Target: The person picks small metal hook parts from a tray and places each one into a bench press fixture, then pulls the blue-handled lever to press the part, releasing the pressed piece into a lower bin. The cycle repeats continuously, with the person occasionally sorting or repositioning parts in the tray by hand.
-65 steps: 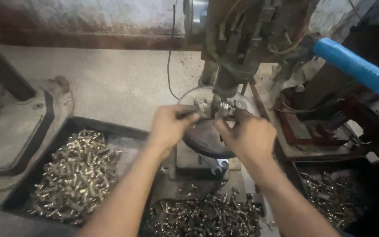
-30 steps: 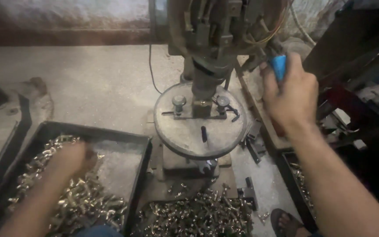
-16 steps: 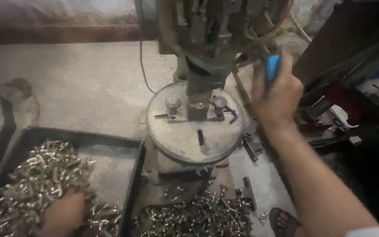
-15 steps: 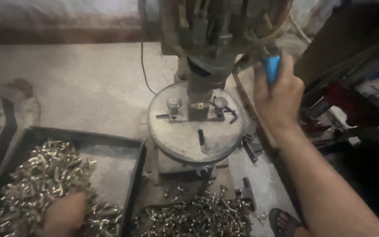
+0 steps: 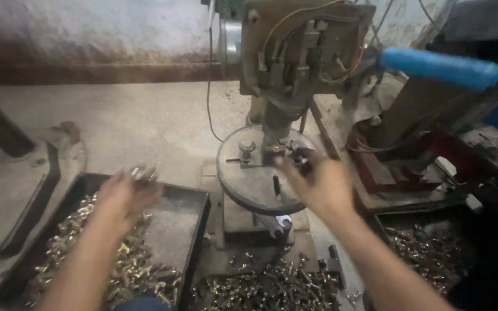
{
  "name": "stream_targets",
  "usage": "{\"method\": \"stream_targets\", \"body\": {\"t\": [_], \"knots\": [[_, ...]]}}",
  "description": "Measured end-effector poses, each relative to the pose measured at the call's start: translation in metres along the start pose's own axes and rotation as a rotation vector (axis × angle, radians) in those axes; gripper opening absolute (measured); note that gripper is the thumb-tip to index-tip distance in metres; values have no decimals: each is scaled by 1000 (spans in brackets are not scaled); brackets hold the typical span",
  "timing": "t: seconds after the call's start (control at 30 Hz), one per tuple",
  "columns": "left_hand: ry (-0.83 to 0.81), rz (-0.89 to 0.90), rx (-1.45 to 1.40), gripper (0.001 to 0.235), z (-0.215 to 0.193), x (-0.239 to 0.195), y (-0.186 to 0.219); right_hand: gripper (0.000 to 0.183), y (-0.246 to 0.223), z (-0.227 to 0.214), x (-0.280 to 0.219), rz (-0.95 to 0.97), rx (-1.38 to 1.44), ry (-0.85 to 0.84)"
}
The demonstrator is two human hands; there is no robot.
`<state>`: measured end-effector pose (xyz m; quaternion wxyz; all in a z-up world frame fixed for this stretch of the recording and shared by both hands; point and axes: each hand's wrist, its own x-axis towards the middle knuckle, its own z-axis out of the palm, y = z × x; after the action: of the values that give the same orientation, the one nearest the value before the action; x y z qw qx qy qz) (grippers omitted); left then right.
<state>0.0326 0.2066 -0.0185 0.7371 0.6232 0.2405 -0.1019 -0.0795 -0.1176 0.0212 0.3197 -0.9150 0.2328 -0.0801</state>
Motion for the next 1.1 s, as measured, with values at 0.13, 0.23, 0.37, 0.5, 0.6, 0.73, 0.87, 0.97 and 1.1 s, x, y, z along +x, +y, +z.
{"method": "stream_targets", "body": {"t": [0.13, 0.23, 0.37, 0.5, 0.6, 0.73, 0.87, 0.97, 1.1], "knots": [[-405, 115, -152, 36, 57, 0, 21, 63, -12, 39, 15, -241, -268, 329], [-512, 172, -104, 32, 96, -28, 19, 58, -9, 43, 17, -346, -250, 487], [-607, 123, -237, 33, 116, -44, -16, 55, 4, 12, -12, -153, -244, 151], [-653, 299, -124, 31, 127, -35, -47, 57, 15, -25, -40, -255, -145, 29], [-548, 668, 346, 33, 137, -55, -46, 67, 8, -50, -54, -159, -350, -168], [-349, 868, 649, 28, 154, -78, -45, 59, 8, -76, -60, -164, -290, -64], [-191, 1077, 554, 25, 171, -62, -56, 39, 18, -102, -59, -659, -330, 411], [-65, 1001, 508, 30, 172, -74, -36, 26, -38, -144, -81, -745, -747, 704], [-138, 719, 675, 38, 163, -71, -29, 34, -70, -150, -34, -446, -898, 493]]}}
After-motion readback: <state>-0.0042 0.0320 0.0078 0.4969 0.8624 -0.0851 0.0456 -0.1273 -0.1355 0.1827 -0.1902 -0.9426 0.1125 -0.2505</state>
